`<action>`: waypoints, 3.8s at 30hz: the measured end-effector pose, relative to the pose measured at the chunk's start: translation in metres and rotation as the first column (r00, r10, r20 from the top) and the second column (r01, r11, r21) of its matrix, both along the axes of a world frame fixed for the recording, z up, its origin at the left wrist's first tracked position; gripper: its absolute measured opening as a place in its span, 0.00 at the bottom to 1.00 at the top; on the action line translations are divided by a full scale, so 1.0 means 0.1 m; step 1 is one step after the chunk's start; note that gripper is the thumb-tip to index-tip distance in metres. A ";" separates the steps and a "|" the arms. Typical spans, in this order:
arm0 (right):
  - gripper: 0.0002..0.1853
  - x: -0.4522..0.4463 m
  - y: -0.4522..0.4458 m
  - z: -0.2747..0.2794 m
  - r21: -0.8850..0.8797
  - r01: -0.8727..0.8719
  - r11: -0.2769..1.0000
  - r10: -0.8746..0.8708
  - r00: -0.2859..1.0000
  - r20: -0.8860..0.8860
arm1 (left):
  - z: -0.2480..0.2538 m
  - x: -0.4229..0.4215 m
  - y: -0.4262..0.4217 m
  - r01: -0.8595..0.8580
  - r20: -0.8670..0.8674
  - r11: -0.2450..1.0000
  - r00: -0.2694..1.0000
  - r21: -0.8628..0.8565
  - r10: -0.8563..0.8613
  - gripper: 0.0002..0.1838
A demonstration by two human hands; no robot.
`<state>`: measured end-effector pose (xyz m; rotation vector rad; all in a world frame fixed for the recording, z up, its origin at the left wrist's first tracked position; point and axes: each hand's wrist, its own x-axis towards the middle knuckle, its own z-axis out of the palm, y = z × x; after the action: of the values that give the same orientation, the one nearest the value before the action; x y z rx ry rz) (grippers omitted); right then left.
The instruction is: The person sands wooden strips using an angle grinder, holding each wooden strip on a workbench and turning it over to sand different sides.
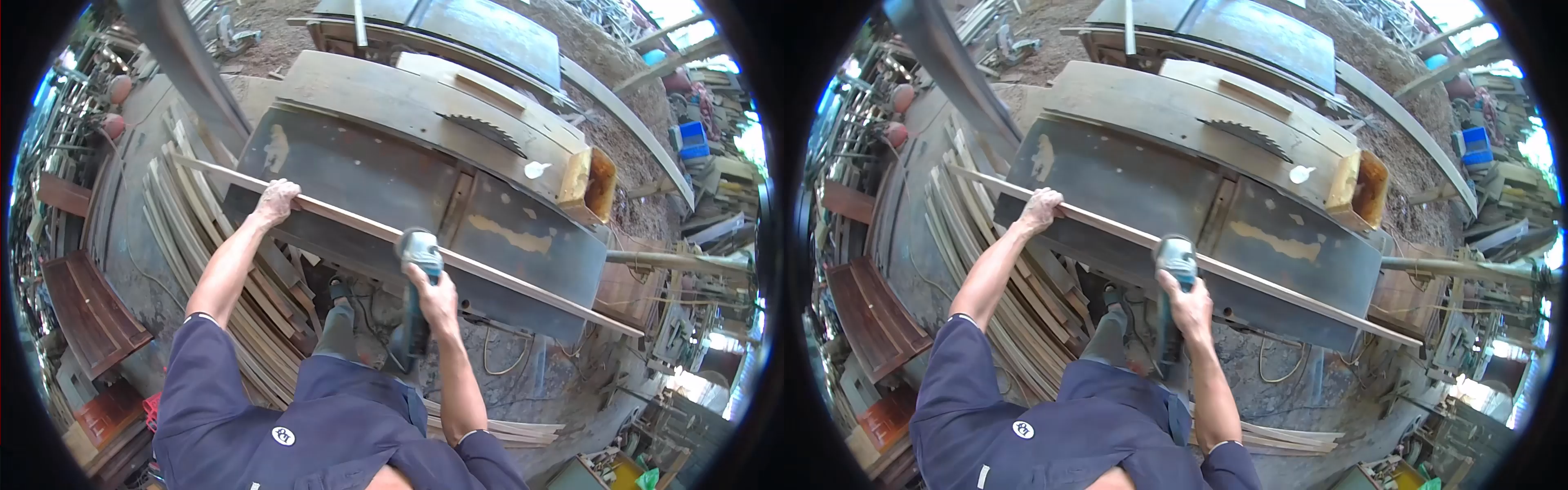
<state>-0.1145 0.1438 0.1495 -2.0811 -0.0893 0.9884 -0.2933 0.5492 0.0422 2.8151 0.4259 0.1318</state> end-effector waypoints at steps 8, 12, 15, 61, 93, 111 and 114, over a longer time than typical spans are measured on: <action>0.36 1.27 -2.83 -0.21 0.100 0.558 0.824 -0.555 0.830 -0.058 | -0.06 -0.03 -0.17 -0.055 0.019 0.987 0.998 0.151 0.053 0.10; 0.38 2.01 -3.97 -0.35 0.228 0.745 0.627 -0.736 0.662 -0.140 | -0.02 -0.04 -0.39 -0.086 -0.011 0.963 0.996 0.256 0.092 0.09; 0.41 2.24 -4.26 -0.30 0.314 0.730 0.607 -0.733 0.667 -0.133 | -0.05 -0.06 -0.36 -0.089 -0.030 0.940 0.994 0.330 0.105 0.07; 0.37 1.30 -3.31 -0.29 0.098 0.626 0.773 -0.623 0.779 -0.067 | -0.58 -0.30 -0.50 -0.023 -0.387 0.781 0.860 0.624 0.334 0.18; 0.36 1.73 -4.08 -0.75 0.175 0.746 0.643 -0.760 0.649 0.024 | -0.26 -0.29 -0.06 -0.056 -0.695 0.997 0.716 0.050 0.075 0.37; 0.44 0.03 -0.76 -0.54 0.005 0.234 0.972 -0.234 0.971 0.056 | -0.20 -0.41 -0.28 -0.478 0.058 0.853 0.865 -0.208 0.499 0.19; 0.45 -0.27 -0.01 -0.54 -0.005 0.078 0.997 -0.078 0.996 0.040 | -0.24 -0.52 -0.10 -0.295 0.140 0.927 0.933 -0.232 0.332 0.20</action>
<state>-0.1411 0.1429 0.0955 -2.0944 -0.0249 0.9014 -0.3455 0.5389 0.0180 2.4851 0.7977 0.3792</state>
